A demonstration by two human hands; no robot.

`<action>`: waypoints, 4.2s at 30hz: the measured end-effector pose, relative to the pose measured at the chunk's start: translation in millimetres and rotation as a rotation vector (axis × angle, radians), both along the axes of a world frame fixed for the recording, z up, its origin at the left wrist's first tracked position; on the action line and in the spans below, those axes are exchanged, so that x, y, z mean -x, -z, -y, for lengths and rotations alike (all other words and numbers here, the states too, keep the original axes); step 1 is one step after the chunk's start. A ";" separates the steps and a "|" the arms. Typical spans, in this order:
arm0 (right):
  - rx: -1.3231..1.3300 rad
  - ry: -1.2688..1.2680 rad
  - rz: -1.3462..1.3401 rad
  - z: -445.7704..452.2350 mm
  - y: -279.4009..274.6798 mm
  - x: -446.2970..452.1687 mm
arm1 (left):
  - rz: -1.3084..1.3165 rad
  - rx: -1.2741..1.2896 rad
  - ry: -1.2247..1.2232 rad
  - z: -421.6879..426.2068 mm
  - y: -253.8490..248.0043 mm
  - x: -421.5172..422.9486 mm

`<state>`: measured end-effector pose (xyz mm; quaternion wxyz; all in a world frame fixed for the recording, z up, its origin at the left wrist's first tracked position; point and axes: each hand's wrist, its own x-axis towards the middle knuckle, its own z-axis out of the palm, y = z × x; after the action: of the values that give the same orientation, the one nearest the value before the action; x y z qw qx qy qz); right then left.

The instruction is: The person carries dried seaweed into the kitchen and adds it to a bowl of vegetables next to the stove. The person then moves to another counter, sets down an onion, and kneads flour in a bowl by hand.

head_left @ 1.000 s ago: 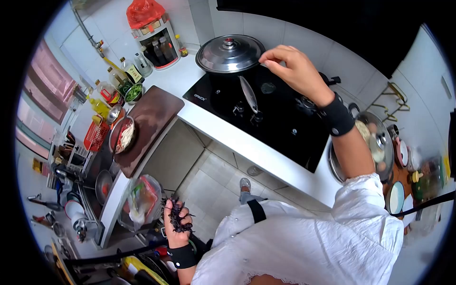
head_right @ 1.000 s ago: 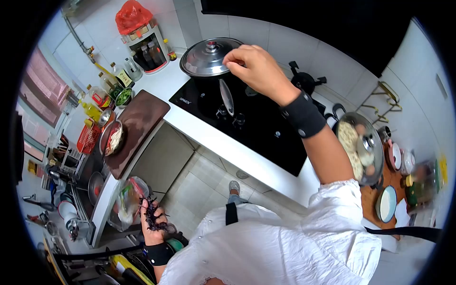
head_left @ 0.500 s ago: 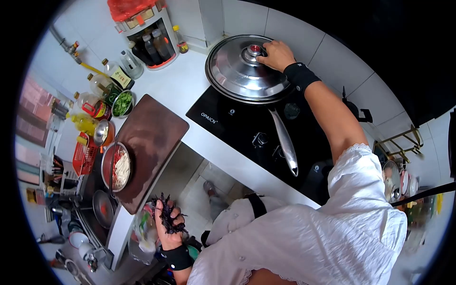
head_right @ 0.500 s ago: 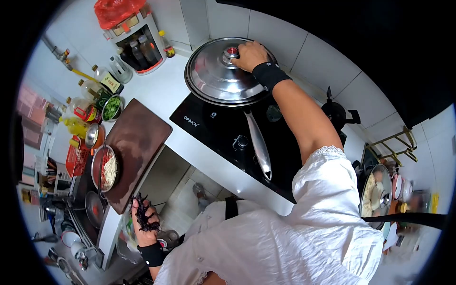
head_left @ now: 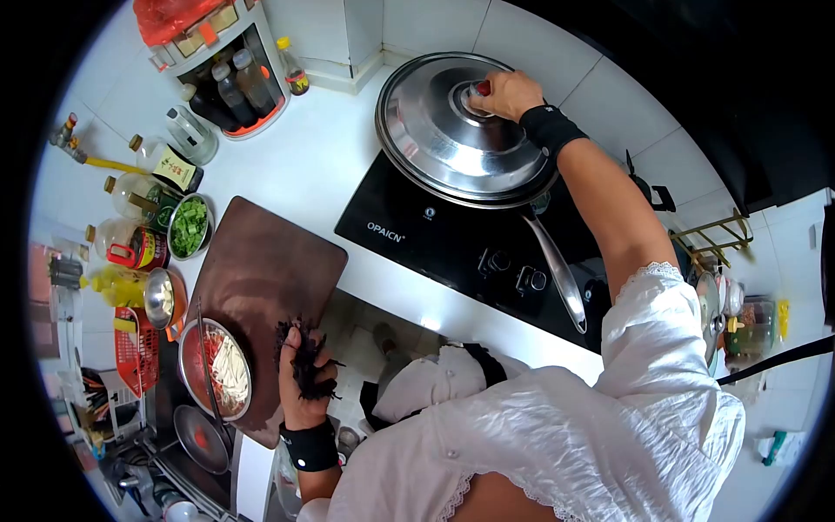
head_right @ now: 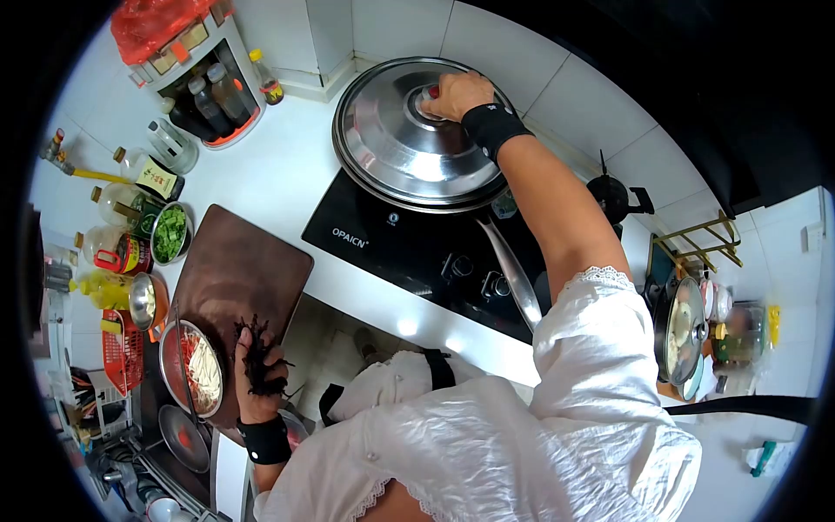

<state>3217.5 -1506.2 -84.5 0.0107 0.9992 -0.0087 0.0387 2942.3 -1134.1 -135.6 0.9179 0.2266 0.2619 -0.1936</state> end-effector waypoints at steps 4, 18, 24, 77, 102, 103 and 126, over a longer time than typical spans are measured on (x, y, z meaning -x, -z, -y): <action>-0.056 0.066 0.065 6.1 -20.2 -4.8 | 0.012 0.034 -0.011 -9.3 5.4 -13.3; -0.243 0.157 0.201 110.4 -85.6 13.9 | 0.024 0.151 0.035 -17.1 17.9 -31.7; -0.240 0.157 0.128 88.1 -61.3 16.3 | 0.014 0.126 0.047 -13.8 17.9 -28.3; -0.456 0.014 0.439 101.2 -79.5 143.5 | 0.069 0.053 0.103 -28.3 13.7 -11.9; -0.588 0.503 0.338 88.9 -16.5 448.4 | 0.002 0.188 0.614 57.7 28.3 -46.7; -0.618 0.509 0.305 94.7 -14.2 457.1 | 0.036 0.191 0.621 63.9 27.2 -42.1; -0.987 0.166 -0.283 159.7 67.6 534.5 | 0.015 0.130 0.139 121.7 18.7 126.1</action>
<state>2682.9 -1665.9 -152.0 -0.4575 0.8767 -0.1036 -0.1064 2816.2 -1255.8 -154.3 0.9169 0.1856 0.2258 -0.2716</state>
